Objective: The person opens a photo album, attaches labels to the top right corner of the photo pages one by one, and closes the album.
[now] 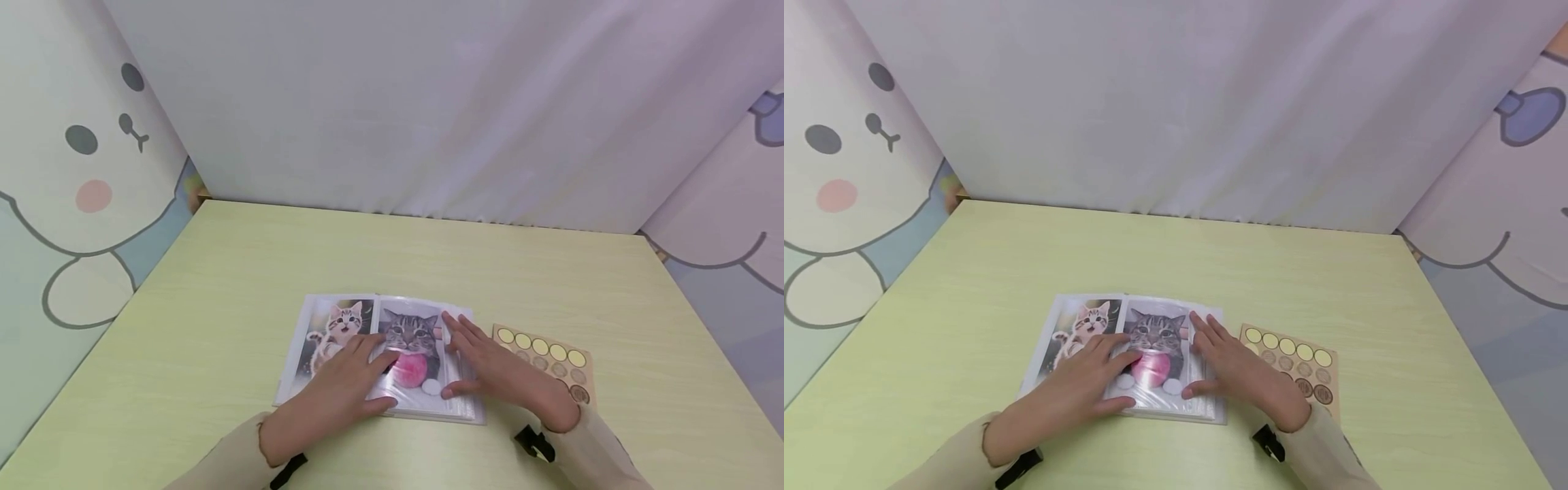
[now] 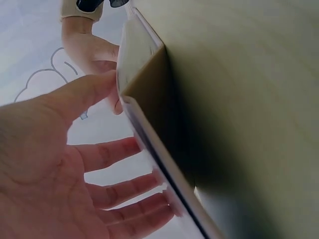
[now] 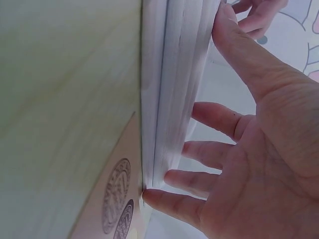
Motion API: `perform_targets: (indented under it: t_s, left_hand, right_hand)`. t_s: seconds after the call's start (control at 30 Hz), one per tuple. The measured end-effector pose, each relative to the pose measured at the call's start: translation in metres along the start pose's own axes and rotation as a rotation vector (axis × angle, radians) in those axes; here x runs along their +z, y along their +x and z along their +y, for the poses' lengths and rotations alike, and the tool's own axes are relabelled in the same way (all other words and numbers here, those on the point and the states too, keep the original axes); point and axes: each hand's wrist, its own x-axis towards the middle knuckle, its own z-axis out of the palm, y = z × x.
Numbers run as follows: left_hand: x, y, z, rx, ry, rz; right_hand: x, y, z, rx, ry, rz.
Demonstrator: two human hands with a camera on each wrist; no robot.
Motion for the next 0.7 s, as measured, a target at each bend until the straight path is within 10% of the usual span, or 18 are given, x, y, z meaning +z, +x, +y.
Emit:
perform_targets:
  t_s: [0.7]
  left_hand:
    - [-0.001,0.002,0.005,-0.021,0.056,-0.079]
  right_hand:
    - [-0.013,-0.007,-0.001,0.102,0.015,0.032]
